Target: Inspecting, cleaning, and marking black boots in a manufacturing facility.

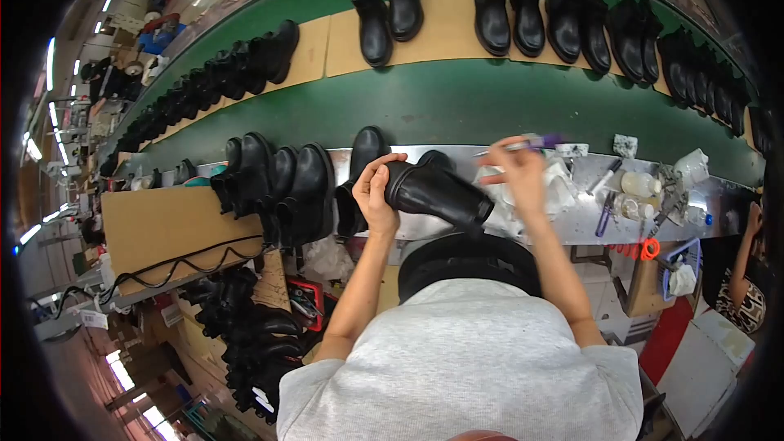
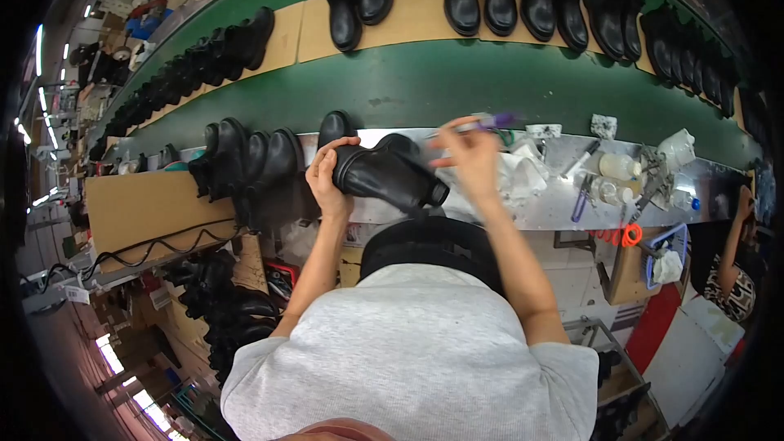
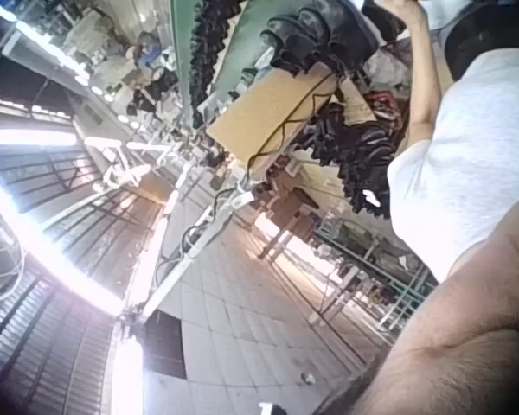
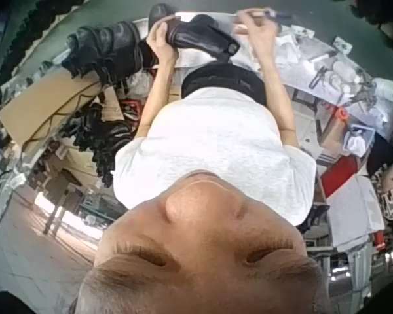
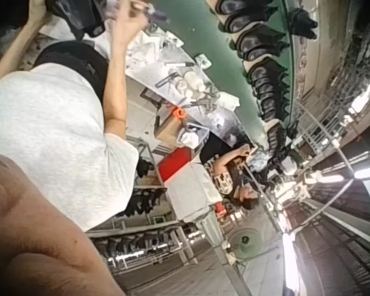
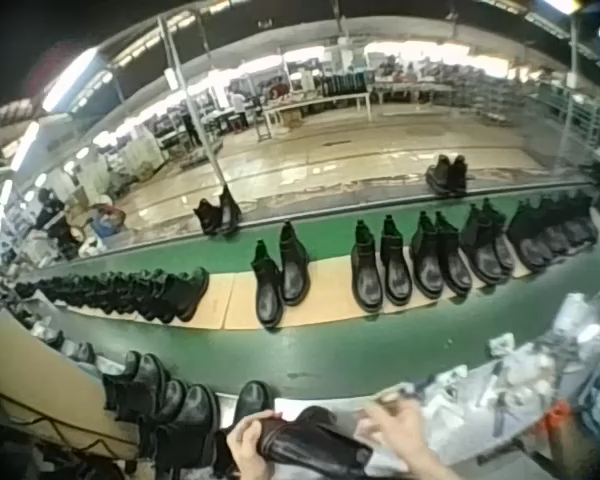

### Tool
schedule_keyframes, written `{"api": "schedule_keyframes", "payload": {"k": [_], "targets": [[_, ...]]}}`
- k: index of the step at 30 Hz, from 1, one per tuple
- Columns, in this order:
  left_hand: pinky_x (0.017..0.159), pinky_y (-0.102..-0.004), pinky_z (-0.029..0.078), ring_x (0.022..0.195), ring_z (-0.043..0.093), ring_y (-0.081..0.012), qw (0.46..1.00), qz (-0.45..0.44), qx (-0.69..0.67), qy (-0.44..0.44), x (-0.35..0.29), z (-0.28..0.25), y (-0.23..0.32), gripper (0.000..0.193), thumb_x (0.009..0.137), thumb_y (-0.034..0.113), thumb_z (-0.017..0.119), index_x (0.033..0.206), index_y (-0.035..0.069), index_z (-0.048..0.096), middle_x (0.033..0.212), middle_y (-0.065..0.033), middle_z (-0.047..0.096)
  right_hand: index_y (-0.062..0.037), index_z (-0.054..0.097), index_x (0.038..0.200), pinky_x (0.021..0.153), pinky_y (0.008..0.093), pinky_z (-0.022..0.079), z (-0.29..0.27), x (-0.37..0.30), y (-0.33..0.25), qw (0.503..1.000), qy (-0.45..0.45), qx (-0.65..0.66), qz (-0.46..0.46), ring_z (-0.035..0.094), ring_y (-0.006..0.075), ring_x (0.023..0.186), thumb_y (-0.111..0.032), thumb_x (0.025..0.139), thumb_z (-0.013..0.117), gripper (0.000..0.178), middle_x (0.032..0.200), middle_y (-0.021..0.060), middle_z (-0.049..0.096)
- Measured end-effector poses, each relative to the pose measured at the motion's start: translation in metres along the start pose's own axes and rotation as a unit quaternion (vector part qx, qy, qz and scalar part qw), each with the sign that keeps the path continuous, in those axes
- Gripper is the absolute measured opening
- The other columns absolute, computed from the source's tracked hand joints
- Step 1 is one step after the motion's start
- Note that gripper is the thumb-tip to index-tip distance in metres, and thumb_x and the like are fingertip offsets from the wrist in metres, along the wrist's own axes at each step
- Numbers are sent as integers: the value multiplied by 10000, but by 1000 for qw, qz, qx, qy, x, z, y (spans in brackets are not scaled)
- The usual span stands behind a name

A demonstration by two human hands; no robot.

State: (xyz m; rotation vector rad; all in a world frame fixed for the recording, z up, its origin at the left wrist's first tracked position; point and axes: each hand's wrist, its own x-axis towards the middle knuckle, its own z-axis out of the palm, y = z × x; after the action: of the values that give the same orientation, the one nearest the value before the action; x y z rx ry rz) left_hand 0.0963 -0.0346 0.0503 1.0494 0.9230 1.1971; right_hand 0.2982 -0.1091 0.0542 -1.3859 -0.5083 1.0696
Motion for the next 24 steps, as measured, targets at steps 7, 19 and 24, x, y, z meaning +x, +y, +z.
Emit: {"api": "schedule_keyframes", "payload": {"k": [7,19,24], "targets": [[876,-307,408,961,526,-182,979,140,-54,138,15,16,-3,262,919,228,419,1050,10,483,1038,-124,547,48,573,758,472,361,482,-167,18,9,865,203,-459,17,621,240,490,-193,752,608,243,523,140,586],[926,-339,370,1003,501,-214,969,177,-39,166,20,23,-2,271,913,237,380,1041,12,460,1065,-130,519,106,545,1079,670,359,532,-156,-6,24,760,122,-637,22,657,272,852,-217,708,732,526,920,248,628],[964,-411,320,1058,469,-269,931,329,130,93,4,35,-3,325,871,251,397,1042,-23,433,1094,-180,488,-62,372,1352,797,393,519,-19,-29,-4,975,-186,94,74,552,221,1079,-378,829,646,669,1163,139,562]]}}
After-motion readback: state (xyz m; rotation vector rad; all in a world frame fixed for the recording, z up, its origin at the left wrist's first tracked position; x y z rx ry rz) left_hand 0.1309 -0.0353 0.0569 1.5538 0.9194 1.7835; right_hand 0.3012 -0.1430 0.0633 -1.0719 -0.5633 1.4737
